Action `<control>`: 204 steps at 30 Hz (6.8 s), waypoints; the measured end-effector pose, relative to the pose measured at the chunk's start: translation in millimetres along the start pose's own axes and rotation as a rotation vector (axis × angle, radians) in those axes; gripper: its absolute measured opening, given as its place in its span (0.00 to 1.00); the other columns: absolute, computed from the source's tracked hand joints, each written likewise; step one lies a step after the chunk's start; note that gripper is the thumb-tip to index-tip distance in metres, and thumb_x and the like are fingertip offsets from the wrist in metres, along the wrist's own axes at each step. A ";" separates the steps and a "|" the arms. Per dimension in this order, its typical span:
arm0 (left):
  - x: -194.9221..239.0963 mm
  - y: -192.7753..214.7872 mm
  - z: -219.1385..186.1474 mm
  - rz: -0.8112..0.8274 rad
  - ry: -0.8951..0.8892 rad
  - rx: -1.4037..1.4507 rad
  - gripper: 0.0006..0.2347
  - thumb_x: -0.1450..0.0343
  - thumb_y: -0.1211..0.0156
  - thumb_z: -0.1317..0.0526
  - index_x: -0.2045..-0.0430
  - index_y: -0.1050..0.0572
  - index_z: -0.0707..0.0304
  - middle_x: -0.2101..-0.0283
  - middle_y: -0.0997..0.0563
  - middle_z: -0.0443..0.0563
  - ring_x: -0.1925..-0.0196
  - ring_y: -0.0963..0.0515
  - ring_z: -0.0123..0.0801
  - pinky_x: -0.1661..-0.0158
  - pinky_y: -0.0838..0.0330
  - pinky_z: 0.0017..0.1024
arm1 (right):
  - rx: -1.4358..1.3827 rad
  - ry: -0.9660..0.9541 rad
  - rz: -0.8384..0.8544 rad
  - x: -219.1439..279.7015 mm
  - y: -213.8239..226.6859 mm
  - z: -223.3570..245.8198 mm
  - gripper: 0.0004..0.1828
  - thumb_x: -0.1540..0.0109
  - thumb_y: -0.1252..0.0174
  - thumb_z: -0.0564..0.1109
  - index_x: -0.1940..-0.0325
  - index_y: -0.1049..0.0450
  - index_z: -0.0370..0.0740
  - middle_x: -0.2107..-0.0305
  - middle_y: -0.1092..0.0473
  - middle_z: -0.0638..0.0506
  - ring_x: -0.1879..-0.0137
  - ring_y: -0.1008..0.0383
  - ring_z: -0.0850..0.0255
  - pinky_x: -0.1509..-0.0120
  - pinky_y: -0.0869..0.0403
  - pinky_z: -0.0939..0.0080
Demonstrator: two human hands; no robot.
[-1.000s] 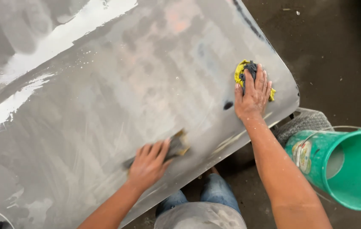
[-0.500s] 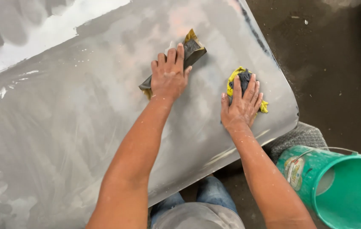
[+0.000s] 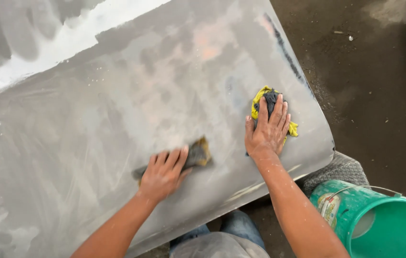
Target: The person sands the edge and surface of a white car door using a sanding block and a yellow cloth. They dip the sanding block into a bucket of water and continue sanding the door's surface, wiping away residue with the cloth.
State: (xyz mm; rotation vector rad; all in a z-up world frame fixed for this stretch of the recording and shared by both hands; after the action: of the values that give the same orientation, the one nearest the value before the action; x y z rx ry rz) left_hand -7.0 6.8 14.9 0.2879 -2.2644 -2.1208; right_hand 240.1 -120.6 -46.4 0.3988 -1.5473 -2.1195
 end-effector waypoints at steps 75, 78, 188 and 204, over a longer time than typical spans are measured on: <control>-49.0 -2.8 208.3 -0.132 0.259 -0.137 0.31 0.28 0.37 0.47 0.32 0.36 0.62 0.46 0.27 0.54 0.51 0.30 0.51 0.51 0.35 0.48 | -0.028 0.081 -0.052 -20.8 -25.8 90.9 0.34 0.29 0.47 0.54 0.20 0.45 0.47 0.22 0.59 0.37 0.18 0.61 0.39 0.17 0.57 0.36; -107.5 -15.8 256.9 -0.121 0.373 -0.092 0.32 0.27 0.39 0.47 0.31 0.40 0.64 0.47 0.29 0.56 0.52 0.32 0.51 0.51 0.36 0.48 | -0.041 0.116 -0.097 -19.5 -24.2 92.8 0.33 0.28 0.46 0.54 0.20 0.43 0.46 0.22 0.58 0.35 0.18 0.59 0.37 0.16 0.56 0.35; 313.8 27.3 11.8 0.187 -0.683 -0.094 0.30 0.36 0.39 0.60 0.36 0.33 0.61 0.48 0.25 0.50 0.55 0.25 0.39 0.58 0.31 0.37 | -0.942 -0.627 -0.580 429.0 -148.9 120.8 0.26 0.31 0.41 0.44 0.30 0.37 0.42 0.41 0.36 0.40 0.37 0.31 0.46 0.33 0.31 0.50; 299.0 42.6 -11.0 0.144 -0.658 -0.149 0.32 0.35 0.39 0.60 0.32 0.35 0.61 0.47 0.26 0.52 0.51 0.25 0.41 0.55 0.30 0.37 | -0.905 -0.607 -0.603 433.3 -145.7 116.9 0.27 0.33 0.38 0.45 0.31 0.35 0.42 0.43 0.33 0.40 0.38 0.29 0.45 0.33 0.31 0.52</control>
State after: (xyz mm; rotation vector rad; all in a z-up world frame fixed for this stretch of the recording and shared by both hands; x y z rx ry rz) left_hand -304.2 -47.1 26.0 -0.6519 -2.2745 -2.5494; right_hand -213.2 -224.3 -126.9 -0.1509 -0.5406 -3.3395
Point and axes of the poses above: each hand's wrist, its own x-axis away from the middle knuckle, its own y-axis out of the back of the hand, z = x × y, the point moved 9 cm from there along -x, towards the middle knuckle
